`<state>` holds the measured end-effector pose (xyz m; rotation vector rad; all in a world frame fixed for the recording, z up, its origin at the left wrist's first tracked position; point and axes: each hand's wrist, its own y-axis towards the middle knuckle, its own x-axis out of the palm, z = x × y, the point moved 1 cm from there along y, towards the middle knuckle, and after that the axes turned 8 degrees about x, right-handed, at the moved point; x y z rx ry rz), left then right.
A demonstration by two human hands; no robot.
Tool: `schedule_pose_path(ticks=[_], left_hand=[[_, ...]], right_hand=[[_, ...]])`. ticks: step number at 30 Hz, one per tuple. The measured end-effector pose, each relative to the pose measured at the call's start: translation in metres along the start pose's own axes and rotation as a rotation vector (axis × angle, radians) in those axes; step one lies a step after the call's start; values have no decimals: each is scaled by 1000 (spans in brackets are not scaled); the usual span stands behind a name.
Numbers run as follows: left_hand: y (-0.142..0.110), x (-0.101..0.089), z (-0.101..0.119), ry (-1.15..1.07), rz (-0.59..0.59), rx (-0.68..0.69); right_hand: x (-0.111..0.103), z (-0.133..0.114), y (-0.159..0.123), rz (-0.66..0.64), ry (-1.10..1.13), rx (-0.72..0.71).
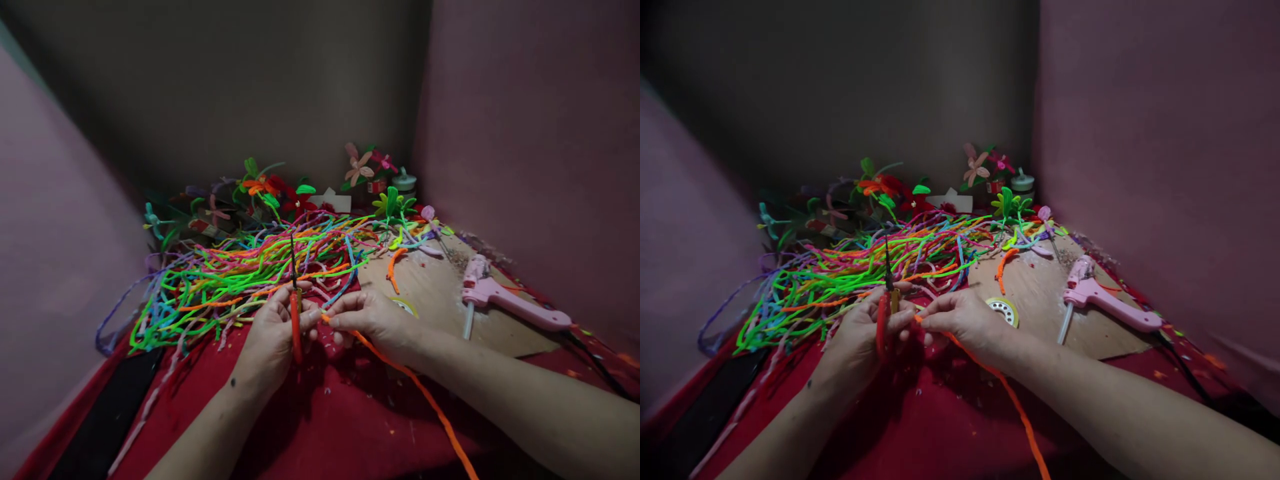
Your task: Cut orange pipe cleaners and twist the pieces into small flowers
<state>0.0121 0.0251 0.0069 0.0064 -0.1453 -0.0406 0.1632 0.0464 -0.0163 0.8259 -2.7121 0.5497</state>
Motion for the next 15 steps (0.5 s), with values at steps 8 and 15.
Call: schedule_pose_path(ticks=[8, 15], left_hand=[[-2, 3, 3, 3, -84, 44], [-6, 6, 4, 184, 106, 139]], right_hand=[[0, -1, 0, -11, 84, 93], [0, -1, 1, 77, -4, 53]])
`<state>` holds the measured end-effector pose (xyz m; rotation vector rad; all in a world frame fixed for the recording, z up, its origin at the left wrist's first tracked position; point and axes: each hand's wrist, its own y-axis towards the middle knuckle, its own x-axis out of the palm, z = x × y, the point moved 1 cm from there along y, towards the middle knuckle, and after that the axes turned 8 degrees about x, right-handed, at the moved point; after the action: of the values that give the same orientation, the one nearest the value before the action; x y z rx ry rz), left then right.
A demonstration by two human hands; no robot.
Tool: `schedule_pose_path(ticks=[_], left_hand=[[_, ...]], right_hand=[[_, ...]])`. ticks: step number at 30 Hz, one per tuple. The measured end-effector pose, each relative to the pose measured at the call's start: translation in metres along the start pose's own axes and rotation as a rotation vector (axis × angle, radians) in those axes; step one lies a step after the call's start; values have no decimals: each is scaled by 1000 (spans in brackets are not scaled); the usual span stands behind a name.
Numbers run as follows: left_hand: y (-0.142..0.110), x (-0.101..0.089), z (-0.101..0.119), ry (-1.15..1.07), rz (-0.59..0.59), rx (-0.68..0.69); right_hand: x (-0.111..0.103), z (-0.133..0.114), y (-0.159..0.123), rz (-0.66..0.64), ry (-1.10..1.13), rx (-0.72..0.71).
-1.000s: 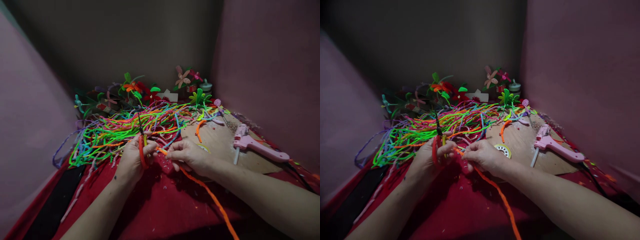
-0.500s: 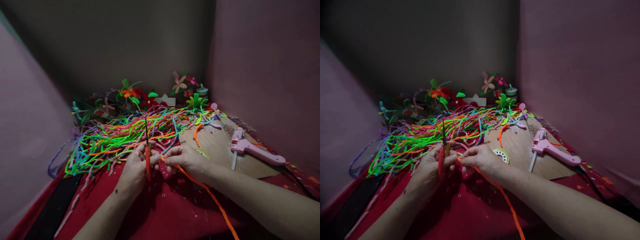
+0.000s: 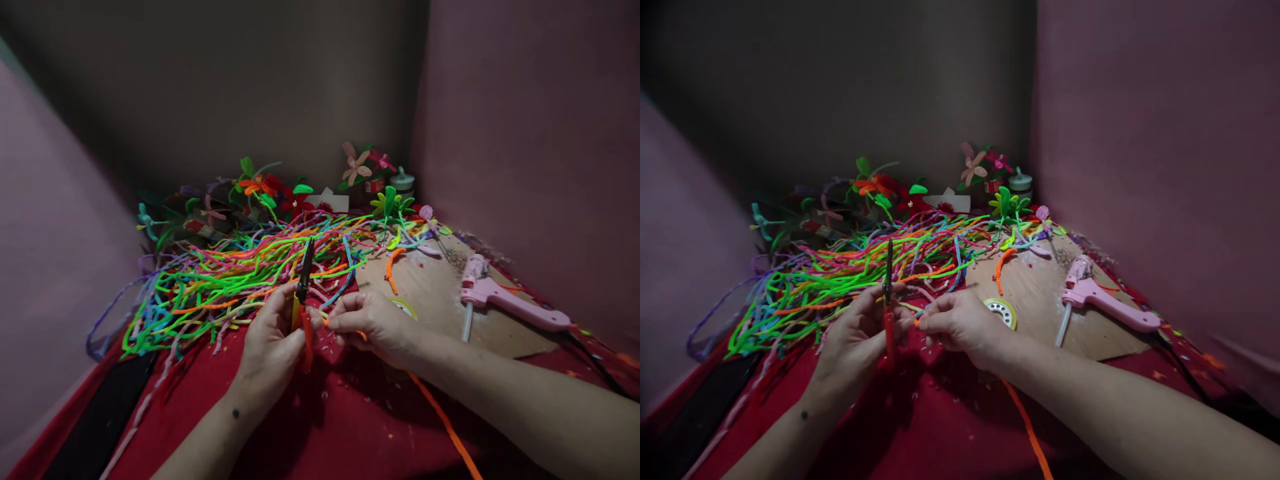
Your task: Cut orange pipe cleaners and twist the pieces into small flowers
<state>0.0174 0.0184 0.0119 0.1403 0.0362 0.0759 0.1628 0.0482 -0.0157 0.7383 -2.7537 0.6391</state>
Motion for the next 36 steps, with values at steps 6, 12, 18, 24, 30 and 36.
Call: schedule_pose_path(ticks=[6, 12, 18, 24, 30, 36], left_hand=[[3, -5, -6, -124, -85, -234], [4, -11, -17, -203, -178, -289], [4, -11, -15, -174, -216, -250], [2, -9, -9, -135, -195, -239], [7, -11, 2, -18, -36, -87], [16, -45, 4, 365, -73, 84]], right_hand=[[5, -1, -13, 183, -528, -406], [9, 0, -22, 214, -681, -522], [7, 0, -18, 190, -594, -483], [4, 1, -15, 193, -520, -468], [6, -2, -10, 27, -479, -185], [-6, -19, -11, -120, 10, -87]])
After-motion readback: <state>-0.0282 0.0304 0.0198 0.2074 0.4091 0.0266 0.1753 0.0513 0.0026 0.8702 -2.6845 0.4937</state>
